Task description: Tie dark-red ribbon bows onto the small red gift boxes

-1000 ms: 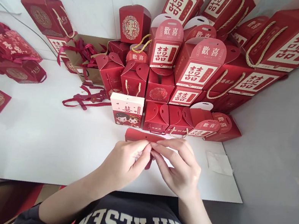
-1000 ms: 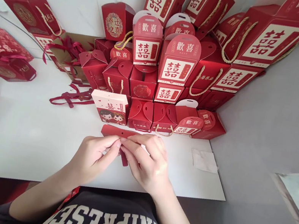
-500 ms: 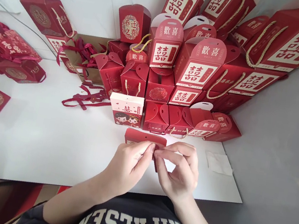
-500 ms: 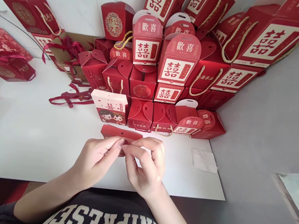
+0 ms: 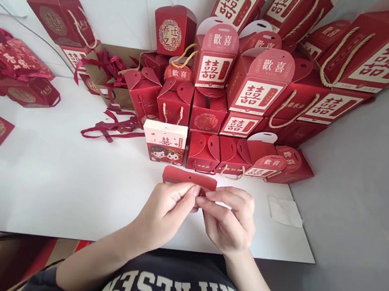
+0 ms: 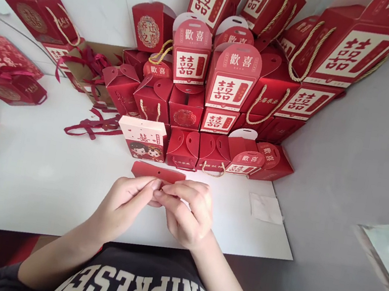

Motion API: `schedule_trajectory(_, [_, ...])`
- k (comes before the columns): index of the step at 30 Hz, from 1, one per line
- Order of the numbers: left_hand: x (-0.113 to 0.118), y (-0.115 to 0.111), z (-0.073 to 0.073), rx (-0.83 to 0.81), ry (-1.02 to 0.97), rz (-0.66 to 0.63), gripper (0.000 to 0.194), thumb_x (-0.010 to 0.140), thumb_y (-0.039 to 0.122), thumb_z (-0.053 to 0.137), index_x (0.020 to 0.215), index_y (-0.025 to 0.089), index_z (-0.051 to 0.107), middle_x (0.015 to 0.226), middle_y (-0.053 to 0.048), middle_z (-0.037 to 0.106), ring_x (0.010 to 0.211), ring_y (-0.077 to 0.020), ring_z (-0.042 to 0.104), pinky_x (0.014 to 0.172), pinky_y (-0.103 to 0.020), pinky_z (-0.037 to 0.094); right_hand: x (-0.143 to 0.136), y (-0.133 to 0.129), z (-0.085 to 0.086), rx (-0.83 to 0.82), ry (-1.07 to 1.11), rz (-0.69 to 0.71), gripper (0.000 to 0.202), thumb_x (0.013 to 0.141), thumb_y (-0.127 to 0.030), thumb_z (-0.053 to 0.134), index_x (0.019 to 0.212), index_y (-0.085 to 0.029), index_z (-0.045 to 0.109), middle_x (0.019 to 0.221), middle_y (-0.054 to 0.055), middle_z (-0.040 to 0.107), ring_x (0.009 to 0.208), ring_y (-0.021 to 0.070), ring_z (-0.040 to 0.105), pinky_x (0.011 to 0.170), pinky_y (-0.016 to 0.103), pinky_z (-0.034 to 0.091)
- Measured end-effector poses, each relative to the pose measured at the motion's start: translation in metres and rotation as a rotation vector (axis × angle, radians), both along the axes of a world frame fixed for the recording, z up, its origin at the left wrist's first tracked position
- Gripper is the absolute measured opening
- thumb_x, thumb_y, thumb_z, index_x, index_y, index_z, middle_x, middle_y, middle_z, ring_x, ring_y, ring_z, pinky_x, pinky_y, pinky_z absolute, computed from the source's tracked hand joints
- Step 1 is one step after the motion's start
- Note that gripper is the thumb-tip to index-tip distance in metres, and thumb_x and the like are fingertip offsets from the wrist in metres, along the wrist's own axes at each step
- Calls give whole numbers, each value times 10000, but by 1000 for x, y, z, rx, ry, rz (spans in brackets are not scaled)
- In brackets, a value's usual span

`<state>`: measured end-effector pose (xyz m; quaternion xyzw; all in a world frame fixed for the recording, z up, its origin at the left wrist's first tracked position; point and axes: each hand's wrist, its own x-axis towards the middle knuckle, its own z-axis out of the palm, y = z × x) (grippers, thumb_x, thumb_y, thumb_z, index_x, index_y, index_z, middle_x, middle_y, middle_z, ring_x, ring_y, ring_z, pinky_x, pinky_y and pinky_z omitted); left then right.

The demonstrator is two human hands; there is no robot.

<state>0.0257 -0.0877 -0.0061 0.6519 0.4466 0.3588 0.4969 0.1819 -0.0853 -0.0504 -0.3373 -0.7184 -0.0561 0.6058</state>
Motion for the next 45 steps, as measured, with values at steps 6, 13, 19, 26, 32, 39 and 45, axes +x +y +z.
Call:
schedule_trajectory(6, [0,-2,0,25,-14,-29,359,1002,335,430,742,140,582,667,-28,598,646,-134,575,634,-238,519,7,0,6,-118,64,125,293,814,-85,690,1058,-247,693,973,56,646,877,214,641,697,381,571])
schedule_trajectory(13, [-5,1,4,86,-6,-85,286,990,285,465,909,131,692,775,-49,678,688,-139,604,641,-228,509,17,-5,16,-267,14,89,192,829,-94,693,957,-236,680,920,42,671,853,204,637,756,390,532])
schedule_trajectory(19, [-7,-1,6,178,120,-45,245,980,246,489,938,143,708,629,12,604,528,-74,479,500,-182,390,18,-8,17,-372,-1,170,227,811,-78,706,990,-209,656,975,63,690,893,210,653,763,380,534])
schedule_trajectory(26, [-9,-1,9,177,110,-71,212,966,215,495,985,147,695,773,-28,693,676,-118,623,643,-214,507,20,-9,22,-375,-50,152,210,839,-81,665,991,-224,680,989,56,706,907,212,659,793,390,534])
schedule_trajectory(32, [-22,16,8,-102,-133,-267,106,876,229,659,918,133,642,852,-89,746,741,-176,721,668,-261,579,27,-9,25,-444,-22,328,144,850,-104,657,949,-209,660,1054,75,655,942,212,637,801,390,536])
schedule_trajectory(39, [-24,16,-2,-207,-332,-474,138,844,148,699,858,143,562,789,-111,766,717,-225,762,596,-257,589,24,-10,20,-356,-51,461,107,888,-137,607,949,-211,657,1058,72,619,959,217,630,810,401,557])
schedule_trajectory(45, [-12,8,-21,115,-564,-365,149,789,100,757,822,146,619,737,-74,770,684,-227,764,557,-232,602,11,-14,9,-202,134,415,126,929,-152,570,993,-192,671,955,69,597,915,214,625,754,398,565])
